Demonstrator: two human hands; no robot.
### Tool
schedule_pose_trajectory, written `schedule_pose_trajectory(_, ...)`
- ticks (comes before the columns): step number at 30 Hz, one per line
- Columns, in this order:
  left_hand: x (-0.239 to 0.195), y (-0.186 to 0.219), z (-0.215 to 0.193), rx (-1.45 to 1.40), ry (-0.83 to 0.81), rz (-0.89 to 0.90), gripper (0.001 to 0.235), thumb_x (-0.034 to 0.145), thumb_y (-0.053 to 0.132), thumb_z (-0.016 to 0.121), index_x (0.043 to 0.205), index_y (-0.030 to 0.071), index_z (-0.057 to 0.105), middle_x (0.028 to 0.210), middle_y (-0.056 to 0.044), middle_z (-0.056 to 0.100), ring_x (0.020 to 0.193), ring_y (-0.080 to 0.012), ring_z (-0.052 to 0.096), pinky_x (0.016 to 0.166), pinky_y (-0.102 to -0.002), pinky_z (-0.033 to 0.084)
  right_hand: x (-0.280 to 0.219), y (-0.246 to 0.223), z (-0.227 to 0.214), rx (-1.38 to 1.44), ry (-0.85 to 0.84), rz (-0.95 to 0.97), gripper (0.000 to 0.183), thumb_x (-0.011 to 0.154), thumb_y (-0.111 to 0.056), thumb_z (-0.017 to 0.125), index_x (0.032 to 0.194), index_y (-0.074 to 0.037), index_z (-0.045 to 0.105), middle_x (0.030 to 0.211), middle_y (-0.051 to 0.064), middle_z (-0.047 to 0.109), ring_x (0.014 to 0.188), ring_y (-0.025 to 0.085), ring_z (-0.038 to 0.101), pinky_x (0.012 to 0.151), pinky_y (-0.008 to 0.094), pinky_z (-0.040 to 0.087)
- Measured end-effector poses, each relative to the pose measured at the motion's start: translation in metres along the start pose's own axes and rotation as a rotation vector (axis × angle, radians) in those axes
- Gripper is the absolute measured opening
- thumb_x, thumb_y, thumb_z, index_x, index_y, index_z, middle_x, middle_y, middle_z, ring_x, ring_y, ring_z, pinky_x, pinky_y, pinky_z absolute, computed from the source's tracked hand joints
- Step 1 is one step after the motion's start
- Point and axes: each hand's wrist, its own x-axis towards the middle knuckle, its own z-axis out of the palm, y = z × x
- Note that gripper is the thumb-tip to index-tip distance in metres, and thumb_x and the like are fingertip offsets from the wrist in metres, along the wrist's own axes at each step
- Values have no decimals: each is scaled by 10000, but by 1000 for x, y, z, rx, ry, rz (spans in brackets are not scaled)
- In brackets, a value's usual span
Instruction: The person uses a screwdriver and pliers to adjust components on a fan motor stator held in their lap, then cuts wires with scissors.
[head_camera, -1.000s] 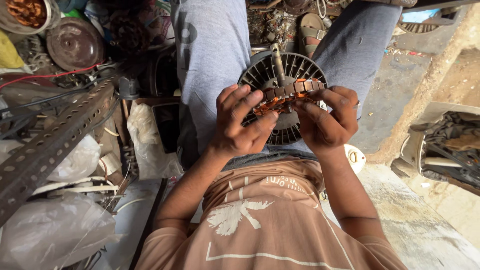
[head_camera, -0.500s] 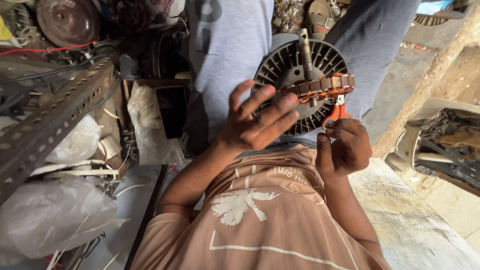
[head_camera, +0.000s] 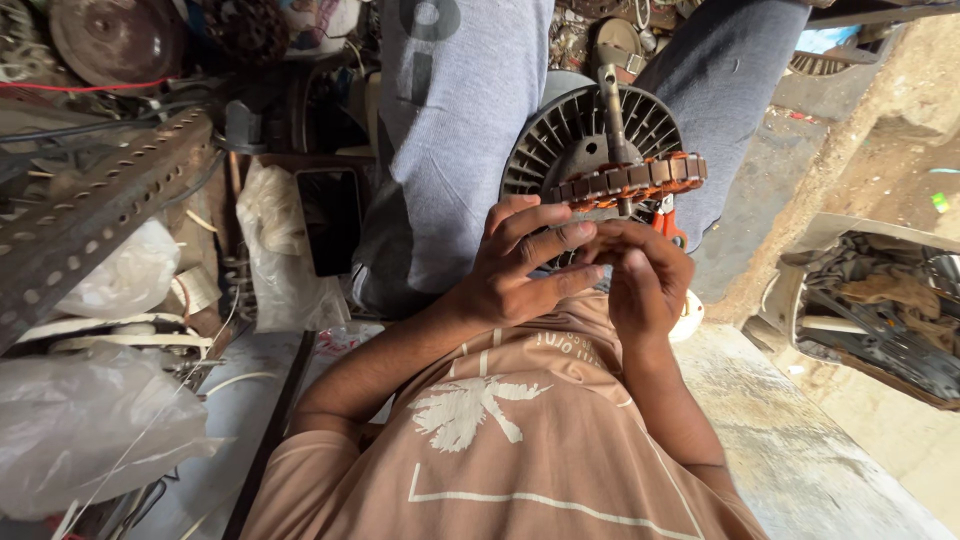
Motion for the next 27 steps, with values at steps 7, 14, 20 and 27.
schedule_pose_trajectory(7,4,-8,0,-224,6,-22,209,950,124,804,1154,93,767,1191,-43,683,1117,-229,706,1022,-431,564,10,-17,-13,-654,249,-661,61,978,0,655,1008,52,658,893,118,677,846,221,669,724,329,546)
schedule_pose_trajectory(14,0,1,6,-412,-34,-9,323,984,194,823,1247,79,675,1274,-90,673,1176,-227,693,975,-379,610,47,-53,-23,-883,15,-743,175,956,-83,745,931,29,613,903,153,653,896,304,645,747,356,536)
schedule_pose_trajectory(20,6,4,19,-386,-60,-46,383,945,264,850,1216,71,659,1245,-67,669,1215,-239,686,1014,-400,615,75,-51,-26,-817,-119,-732,349,992,-310,730,967,33,670,946,171,689,971,310,703,820,371,593)
schedule_pose_trajectory(27,2,0,17,-415,-73,-70,385,894,156,848,1223,50,679,1211,-93,690,1194,-260,691,1001,-414,617,75,-48,-15,-461,-31,-506,447,1039,-406,611,1021,37,670,1048,187,687,1009,268,707,927,380,605)
